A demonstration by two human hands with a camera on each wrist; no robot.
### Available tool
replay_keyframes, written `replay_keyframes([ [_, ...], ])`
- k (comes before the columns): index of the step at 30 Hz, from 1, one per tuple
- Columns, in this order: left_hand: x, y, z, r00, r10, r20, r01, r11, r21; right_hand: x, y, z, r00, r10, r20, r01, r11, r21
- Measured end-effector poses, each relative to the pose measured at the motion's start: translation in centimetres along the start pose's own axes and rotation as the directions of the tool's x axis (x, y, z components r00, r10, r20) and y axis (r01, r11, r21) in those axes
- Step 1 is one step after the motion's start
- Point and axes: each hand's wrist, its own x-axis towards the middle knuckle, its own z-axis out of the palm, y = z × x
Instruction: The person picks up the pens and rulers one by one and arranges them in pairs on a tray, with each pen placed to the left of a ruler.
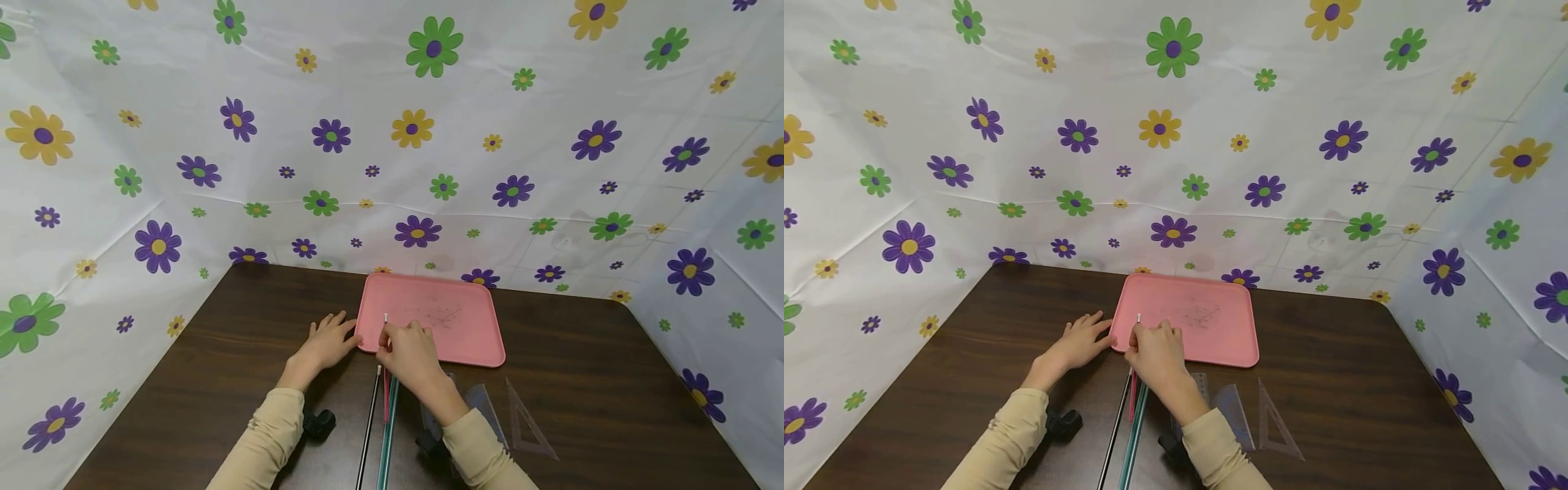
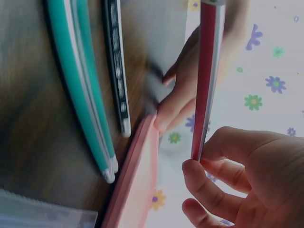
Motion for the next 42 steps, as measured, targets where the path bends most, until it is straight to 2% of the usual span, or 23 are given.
replay_keyframes([
  [5,0.1,0.0,0.0,1.0,0.005,-0.006,-0.005,1.0,-0.006,0.9,0.9,-0.2,0.999,0.039,0.016,-0.039,0.999,-0.002],
  [14,0.3,0.1,-0.1,1.0,0.0,0.002,0.0,1.0,0.007,2.2,1.7,-0.2,1.0,0.022,-0.01,-0.022,0.999,-0.033],
  [20,0.2,0.4,-0.1,1.0,-0.004,0.008,0.004,1.0,-0.003,3.4,2.0,0.0,0.999,0.05,0.001,-0.049,0.998,-0.031],
  [34,0.1,0.1,0.1,1.0,-0.011,0.008,0.011,1.0,-0.003,5.4,2.8,1.6,0.987,0.141,0.071,-0.138,0.99,-0.04],
  [42,0.2,-0.1,0.3,1.0,-0.012,0.003,0.012,1.0,-0.007,6.5,2.8,2.5,0.986,0.152,0.063,-0.151,0.988,-0.032],
])
